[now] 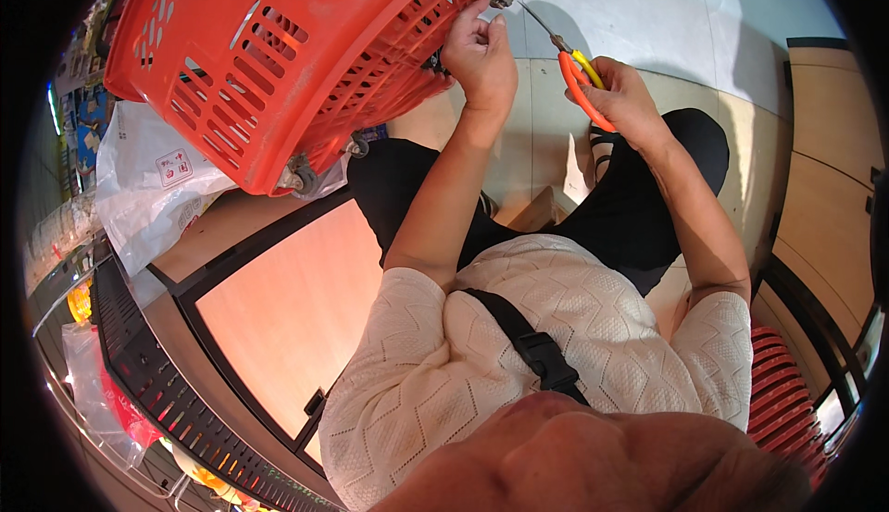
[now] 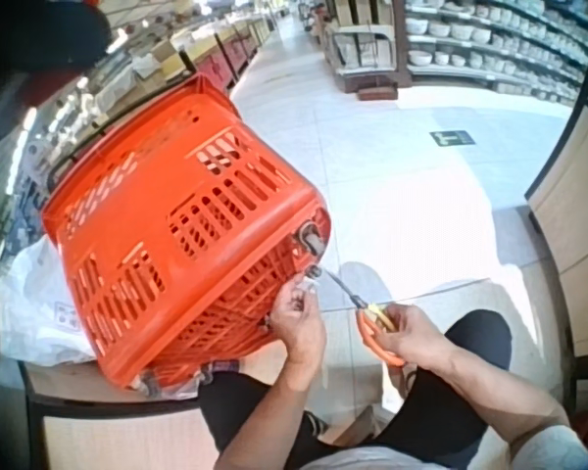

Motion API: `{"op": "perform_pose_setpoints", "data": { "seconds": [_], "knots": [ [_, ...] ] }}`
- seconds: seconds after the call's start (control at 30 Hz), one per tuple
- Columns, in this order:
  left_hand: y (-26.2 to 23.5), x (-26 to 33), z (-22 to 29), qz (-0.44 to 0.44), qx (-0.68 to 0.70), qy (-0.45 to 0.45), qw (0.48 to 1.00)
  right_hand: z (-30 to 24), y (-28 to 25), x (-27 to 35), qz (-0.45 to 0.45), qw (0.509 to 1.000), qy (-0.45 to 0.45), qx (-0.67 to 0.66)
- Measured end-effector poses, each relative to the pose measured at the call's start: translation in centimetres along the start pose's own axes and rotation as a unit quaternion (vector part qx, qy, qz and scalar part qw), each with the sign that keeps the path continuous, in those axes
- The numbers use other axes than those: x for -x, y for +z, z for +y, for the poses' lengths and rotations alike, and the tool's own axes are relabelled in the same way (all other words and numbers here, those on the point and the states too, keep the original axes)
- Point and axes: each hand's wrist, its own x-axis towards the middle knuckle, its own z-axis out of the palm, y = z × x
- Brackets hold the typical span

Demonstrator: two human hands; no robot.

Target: The person sits on the floor of a supermarket and uses scissors to pry and cut a plastic fastener from the side of a red shopping basket.

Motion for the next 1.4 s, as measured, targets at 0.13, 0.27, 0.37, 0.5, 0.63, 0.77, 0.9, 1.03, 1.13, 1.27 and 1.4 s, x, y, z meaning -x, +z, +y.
{"op": "perform_pose_setpoints", "data": {
  "seconds": [0.13, 0.27, 0.37, 0.5, 0.63, 0.77, 0.9, 1.03, 1.13, 1.27, 1.4],
  "knots": [
    [-0.3, -0.8, 0.6, -0.037, -0.137, 0.097, 0.985, 0.4, -0.2, 0.1, -0.013, 1.000, -0.008, 0.016],
    [-0.5, -1.5, 0.6, -0.022, -0.217, 0.182, 0.959, 0.4, -0.2, 0.2, -0.016, 1.000, -0.013, 0.009],
    [-0.6, -1.9, 0.8, -0.026, -0.237, 0.220, 0.946, 0.2, -0.4, 0.3, -0.035, 0.999, 0.007, 0.008],
    [-0.5, -2.2, 0.4, -0.027, -0.240, 0.220, 0.945, 0.0, -0.1, 0.6, -0.030, 0.999, -0.010, 0.006],
    [-0.4, -2.1, 0.3, -0.026, -0.237, 0.221, 0.946, 0.3, -0.1, 0.5, -0.033, 0.999, -0.012, -0.018],
    [-0.4, -2.2, 0.1, -0.029, -0.240, 0.224, 0.944, 0.1, -0.3, 0.4, -0.042, 0.999, 0.002, -0.008],
    [-0.4, -2.2, 0.2, -0.028, -0.240, 0.250, 0.937, -0.1, -0.2, 0.4, -0.040, 0.999, 0.002, 0.000],
    [-0.5, -2.3, -0.3, -0.026, -0.236, 0.283, 0.929, -0.3, -0.1, 0.5, -0.038, 0.999, 0.003, -0.015],
    [-0.5, -2.3, -0.2, -0.023, -0.234, 0.297, 0.926, 0.3, 0.0, 0.2, -0.037, 0.999, -0.001, -0.021],
    [-0.3, -2.0, 0.1, -0.017, -0.245, 0.265, 0.933, 0.2, -0.1, 0.2, -0.038, 0.999, 0.009, -0.013],
    [0.1, -1.5, 0.7, -0.011, -0.267, 0.212, 0.940, 0.1, -0.2, 0.3, -0.037, 0.999, 0.010, -0.014]
  ]
}}
